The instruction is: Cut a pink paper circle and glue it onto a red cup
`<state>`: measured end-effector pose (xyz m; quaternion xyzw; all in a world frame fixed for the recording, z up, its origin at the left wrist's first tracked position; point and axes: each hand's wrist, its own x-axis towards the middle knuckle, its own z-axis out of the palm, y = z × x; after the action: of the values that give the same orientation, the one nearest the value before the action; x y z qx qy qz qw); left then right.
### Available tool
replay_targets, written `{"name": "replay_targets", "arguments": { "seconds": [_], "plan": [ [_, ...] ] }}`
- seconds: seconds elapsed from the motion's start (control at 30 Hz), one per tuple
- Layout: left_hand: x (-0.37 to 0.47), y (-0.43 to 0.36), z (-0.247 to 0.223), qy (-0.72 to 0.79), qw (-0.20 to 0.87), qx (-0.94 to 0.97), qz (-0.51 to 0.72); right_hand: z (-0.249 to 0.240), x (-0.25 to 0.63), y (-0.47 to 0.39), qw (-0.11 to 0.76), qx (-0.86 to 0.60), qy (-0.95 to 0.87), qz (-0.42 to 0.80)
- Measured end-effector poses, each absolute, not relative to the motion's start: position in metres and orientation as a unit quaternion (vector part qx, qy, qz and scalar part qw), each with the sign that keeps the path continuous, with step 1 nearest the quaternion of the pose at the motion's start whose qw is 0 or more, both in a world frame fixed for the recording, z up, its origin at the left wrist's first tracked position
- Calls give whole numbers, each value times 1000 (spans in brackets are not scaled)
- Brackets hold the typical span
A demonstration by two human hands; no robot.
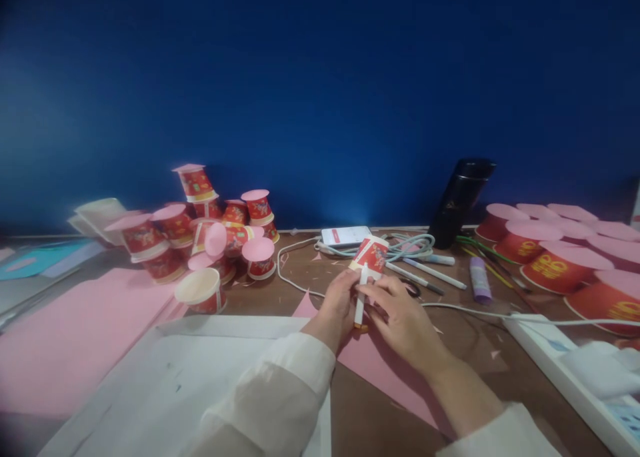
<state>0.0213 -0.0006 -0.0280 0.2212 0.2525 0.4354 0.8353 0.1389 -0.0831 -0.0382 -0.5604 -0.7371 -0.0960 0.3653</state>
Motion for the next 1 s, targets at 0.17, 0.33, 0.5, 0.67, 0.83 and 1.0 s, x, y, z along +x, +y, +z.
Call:
{"name": "replay_targets", "arguments": {
  "seconds": [0.17, 0.33, 0.5, 0.67, 0.83, 1.0],
  "plan": [
    [27, -1, -29, 237, 836, 188, 458, -39, 137, -81, 324, -581, -734, -137],
    [24, 0, -32, 217, 836, 214, 457, -37, 134, -80, 278, -579, -731, -229],
    [24, -2, -29, 218, 828, 224, 466, -30, 131, -83, 314, -538, -719, -309],
    [23, -5, -20, 209, 824, 194, 488, -26, 130, -88, 388, -526, -687, -317],
    [22, -7, -19, 196, 836, 199, 472, -30, 130, -87, 436, -547, -643, -312],
    [21, -7, -21, 192, 836, 229, 459, -28, 129, -86, 448, -541, -652, -284]
  ]
}}
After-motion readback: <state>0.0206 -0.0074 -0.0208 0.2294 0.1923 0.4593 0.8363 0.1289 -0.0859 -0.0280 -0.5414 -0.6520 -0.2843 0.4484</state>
